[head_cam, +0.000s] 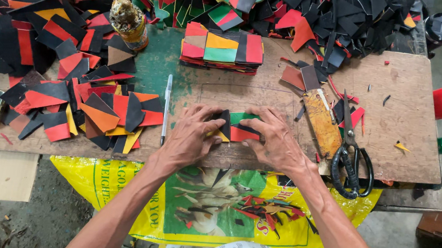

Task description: The person assembles small colored foam pieces into patterned shapes on a wooden workbench. They use a marker to trace outlines, then cut the pieces with scissors and arrange them into a repeating geometric design. The finished shapes are stacked on the table.

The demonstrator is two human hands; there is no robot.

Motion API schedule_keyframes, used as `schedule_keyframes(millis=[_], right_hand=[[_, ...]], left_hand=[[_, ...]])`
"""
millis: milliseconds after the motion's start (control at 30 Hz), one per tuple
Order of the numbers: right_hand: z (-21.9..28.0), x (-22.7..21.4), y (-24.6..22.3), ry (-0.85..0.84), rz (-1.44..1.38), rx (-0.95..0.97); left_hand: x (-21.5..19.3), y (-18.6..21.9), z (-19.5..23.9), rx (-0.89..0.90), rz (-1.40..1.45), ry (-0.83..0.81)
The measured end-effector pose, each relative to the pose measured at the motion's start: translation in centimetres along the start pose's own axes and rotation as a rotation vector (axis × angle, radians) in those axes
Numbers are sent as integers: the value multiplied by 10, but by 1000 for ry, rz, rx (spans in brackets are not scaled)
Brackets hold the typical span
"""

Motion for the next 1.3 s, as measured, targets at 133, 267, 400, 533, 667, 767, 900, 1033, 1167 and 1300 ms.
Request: schedule_keyframes(millis=[133,267,400,533,667,767,900,1033,1167,1300], right_hand=[[-1,-1,-2,7,-7,1],[-2,1,-3,-8,-23,14],[-3,0,-2,-20,-23,11],[-6,-4,3,-99,-39,-22],[-21,-4,21,-320,-33,-60],[-28,-3,27,-381,-68,-31],[-17,-6,11,-205,13,-115],[-6,-5,4,-137,89,-109],[-8,-20,10,-38,-63,-110],[16,-54,35,290,-163,131]], left_hand=[[0,0,0,2,9,0],[0,-1,0,-6,5,-11],[0,0,0,1,-4,-1],[1,1,-2,-9,-13,-25],[0,2,-2,17,-22,-22],[1,2,-4,-11,-35,-45],[2,2,-2,-11,-38,-53],[2,3,-6,-5,-27,-61],[1,12,-14,12,4,41],[20,25,-22,73,28,65]])
Point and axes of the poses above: each hand's wrist, its own z-axis away from the middle knuckle, its own x-axis out of the palm, y = z × x, the point moved 6 cm from there along -z, towards the middle knuckle, and after that the axes turned 1 degree about z, right-handed, at the moved point
